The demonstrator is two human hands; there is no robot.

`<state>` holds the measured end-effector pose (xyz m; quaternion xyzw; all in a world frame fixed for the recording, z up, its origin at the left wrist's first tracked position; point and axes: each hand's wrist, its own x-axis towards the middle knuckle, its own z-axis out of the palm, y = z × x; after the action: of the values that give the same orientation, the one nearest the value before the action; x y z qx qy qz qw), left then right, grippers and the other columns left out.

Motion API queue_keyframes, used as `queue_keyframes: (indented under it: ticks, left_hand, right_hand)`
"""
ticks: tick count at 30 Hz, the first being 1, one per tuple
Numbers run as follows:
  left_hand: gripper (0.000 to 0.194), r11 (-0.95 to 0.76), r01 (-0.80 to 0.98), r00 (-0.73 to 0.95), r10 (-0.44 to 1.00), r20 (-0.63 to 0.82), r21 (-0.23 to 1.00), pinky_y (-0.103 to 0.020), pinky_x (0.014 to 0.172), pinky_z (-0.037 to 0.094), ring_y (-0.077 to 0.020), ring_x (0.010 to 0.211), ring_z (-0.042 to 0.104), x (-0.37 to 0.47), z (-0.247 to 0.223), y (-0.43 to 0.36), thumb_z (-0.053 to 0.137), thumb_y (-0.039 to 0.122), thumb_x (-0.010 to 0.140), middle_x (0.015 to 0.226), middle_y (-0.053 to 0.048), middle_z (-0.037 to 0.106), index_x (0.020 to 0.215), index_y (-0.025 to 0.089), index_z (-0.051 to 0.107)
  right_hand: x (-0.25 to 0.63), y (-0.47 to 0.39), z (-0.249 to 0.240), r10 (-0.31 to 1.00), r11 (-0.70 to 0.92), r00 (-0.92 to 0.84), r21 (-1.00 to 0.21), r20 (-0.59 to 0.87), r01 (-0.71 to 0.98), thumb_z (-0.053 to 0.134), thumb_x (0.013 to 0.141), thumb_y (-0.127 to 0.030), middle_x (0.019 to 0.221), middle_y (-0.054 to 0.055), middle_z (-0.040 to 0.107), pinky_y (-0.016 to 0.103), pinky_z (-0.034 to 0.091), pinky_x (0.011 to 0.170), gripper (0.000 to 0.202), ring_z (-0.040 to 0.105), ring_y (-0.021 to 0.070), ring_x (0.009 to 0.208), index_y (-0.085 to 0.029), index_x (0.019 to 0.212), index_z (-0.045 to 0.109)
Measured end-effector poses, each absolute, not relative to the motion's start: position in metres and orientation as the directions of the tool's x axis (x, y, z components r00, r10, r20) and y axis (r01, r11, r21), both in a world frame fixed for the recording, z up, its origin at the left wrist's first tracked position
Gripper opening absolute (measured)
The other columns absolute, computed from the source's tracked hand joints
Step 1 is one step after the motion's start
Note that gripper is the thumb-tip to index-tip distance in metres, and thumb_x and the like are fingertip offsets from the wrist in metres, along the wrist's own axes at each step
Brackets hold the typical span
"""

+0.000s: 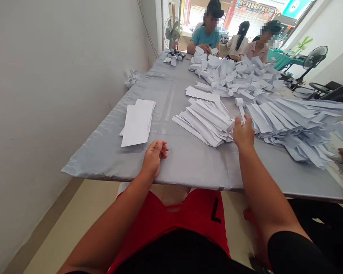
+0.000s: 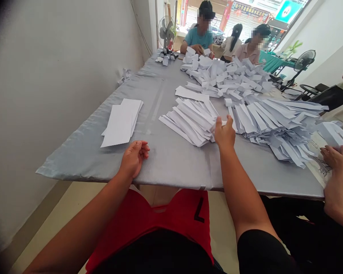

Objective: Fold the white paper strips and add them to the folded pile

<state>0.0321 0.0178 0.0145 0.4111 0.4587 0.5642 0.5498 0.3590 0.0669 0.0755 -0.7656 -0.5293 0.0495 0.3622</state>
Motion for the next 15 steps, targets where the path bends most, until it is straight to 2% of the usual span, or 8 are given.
queue_keyframes:
  ticks: [2,3,7,10,12,15]
  left_hand:
    - [0.045,0.02,-0.222,-0.045,0.998,-0.031,0.975,-0.027,0.056,0.042,-0.0106,0.056,0.051,0.033,0.014,0.018,0.064,0.064,0.077,0.073,0.001,0.062,0.086,0.021,0.059]
    - [0.045,0.018,-0.219,-0.041,0.999,-0.028,0.976,-0.027,0.056,0.041,-0.0105,0.056,0.051,0.033,0.014,0.018,0.064,0.064,0.077,0.073,0.001,0.062,0.086,0.021,0.06]
    - [0.044,0.016,-0.23,-0.035,0.999,-0.025,0.973,-0.026,0.056,0.041,-0.01,0.056,0.051,0.033,0.014,0.017,0.065,0.063,0.077,0.072,0.001,0.062,0.085,0.02,0.061]
    - [0.043,0.029,-0.224,-0.015,0.999,-0.034,0.974,-0.026,0.057,0.04,-0.0097,0.057,0.05,0.033,0.016,0.016,0.067,0.062,0.075,0.072,0.001,0.062,0.083,0.02,0.063]
    - [0.042,0.036,-0.224,-0.009,0.999,-0.039,0.974,-0.025,0.057,0.04,-0.0094,0.057,0.05,0.033,0.017,0.016,0.069,0.06,0.072,0.071,0.002,0.062,0.081,0.019,0.063]
    - [0.039,0.041,-0.228,-0.011,0.999,-0.045,0.973,-0.025,0.057,0.04,-0.0092,0.056,0.049,0.034,0.017,0.016,0.072,0.057,0.069,0.07,0.002,0.061,0.079,0.02,0.063]
  right_hand:
    - [0.35,0.056,0.078,0.818,-0.297,0.501,-0.539,0.282,0.788,0.055,0.087,-0.059,0.086,0.012,0.066,0.045,0.048,0.08,0.065,0.063,0.0334,0.09,-0.017,0.136,0.049]
    - [0.346,0.052,0.08,0.812,-0.329,0.52,-0.529,0.265,0.783,0.06,0.085,-0.056,0.086,0.013,0.067,0.046,0.047,0.083,0.065,0.062,0.0347,0.093,-0.016,0.136,0.051]
    - [0.337,0.044,0.089,0.827,-0.324,0.502,-0.516,0.252,0.793,0.057,0.088,-0.051,0.088,0.011,0.069,0.045,0.047,0.084,0.062,0.063,0.0336,0.092,-0.016,0.139,0.051]
    - [0.337,0.051,0.088,0.858,-0.318,0.469,-0.498,0.211,0.807,0.061,0.084,-0.044,0.085,0.007,0.07,0.041,0.047,0.084,0.06,0.063,0.0317,0.093,-0.02,0.138,0.055]
    - [0.338,0.059,0.085,0.869,-0.326,0.467,-0.517,0.165,0.791,0.059,0.082,-0.036,0.08,0.005,0.07,0.039,0.047,0.084,0.051,0.063,0.0298,0.092,-0.021,0.13,0.061]
    - [0.342,0.07,0.082,0.853,-0.306,0.494,-0.602,0.171,0.738,0.056,0.079,-0.03,0.072,0.003,0.067,0.035,0.046,0.081,0.033,0.062,0.0255,0.084,-0.02,0.106,0.072]
